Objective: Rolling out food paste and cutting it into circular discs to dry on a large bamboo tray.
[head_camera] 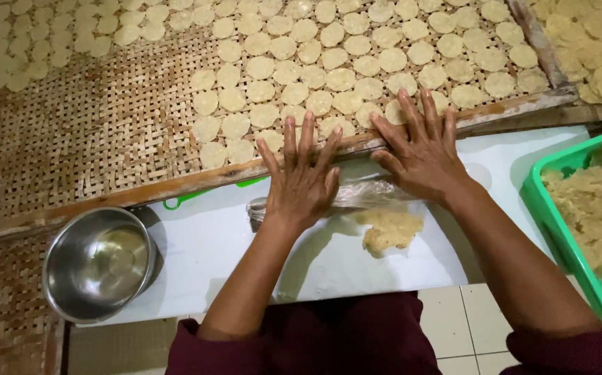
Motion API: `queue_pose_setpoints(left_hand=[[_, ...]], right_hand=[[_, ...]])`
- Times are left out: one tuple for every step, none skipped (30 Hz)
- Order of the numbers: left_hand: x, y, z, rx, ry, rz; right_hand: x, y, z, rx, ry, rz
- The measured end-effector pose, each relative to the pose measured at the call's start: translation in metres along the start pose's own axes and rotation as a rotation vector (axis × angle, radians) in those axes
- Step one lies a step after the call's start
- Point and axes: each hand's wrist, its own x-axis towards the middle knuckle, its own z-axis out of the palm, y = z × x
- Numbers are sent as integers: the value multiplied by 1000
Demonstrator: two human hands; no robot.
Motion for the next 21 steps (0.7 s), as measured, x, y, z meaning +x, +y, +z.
queue_pose_setpoints(left_hand=[[-2, 2, -3, 2, 4, 1], [-5, 4, -7, -11, -49, -15], [-9, 8, -9, -25, -107, -28], [-12, 10, -11, -26, -107, -25], [-14, 11, -12, -1, -101, -16], [-17, 13, -14, 23, -94, -7], [-20, 15, -17, 25, -91, -6], [-23, 18, -19, 12, -122, -14], [-26, 20, -22, -1, -153, -23], [-32, 22, -21, 1, -150, -24], [-37, 24, -20, 9, -67, 1], [-43, 25, -20, 18, 15, 26], [-48, 28, -15, 20, 21, 27], [-53, 30, -11, 5, 37, 30], [-58, 31, -7, -8, 54, 29], [-65, 33, -7, -4, 60, 26], [-72, 36, -7, 13, 98, 56], [-78, 38, -6, 30, 135, 85], [-74, 36, -5, 30, 138, 80], [-70, 34, -3, 20, 189, 86], [-64, 31, -1, 12, 243, 91]], right_hand=[[-4, -2, -1, -1, 4, -1], [-8, -3, -2, -17, 18, -14], [-15, -5, -2, -32, 28, -23], [-20, -5, -1, -32, 28, -20], [-23, -6, -1, -35, 48, -23], [-28, -8, -1, -39, 67, -26], [-31, -9, 0, -40, 71, -26], [-35, -10, 0, -40, 87, -25], [-39, -12, 0, -40, 102, -25], [-44, -15, -1, -41, 104, -28], [-50, -17, -1, -67, 138, -36], [-55, -20, -2, -94, 171, -44], [-61, -23, -2, -96, 176, -45], [-66, -25, -2, -86, 198, -42], [-69, -27, -2, -76, 219, -43], [-73, -26, 1, -77, 224, -48], [-76, -25, 5, -86, 245, -45], [-78, -23, 9, -95, 266, -43], [-74, -22, 9, -97, 267, -48], [-69, -22, 9, -97, 268, -43], [-63, -21, 10, -98, 272, -40]])
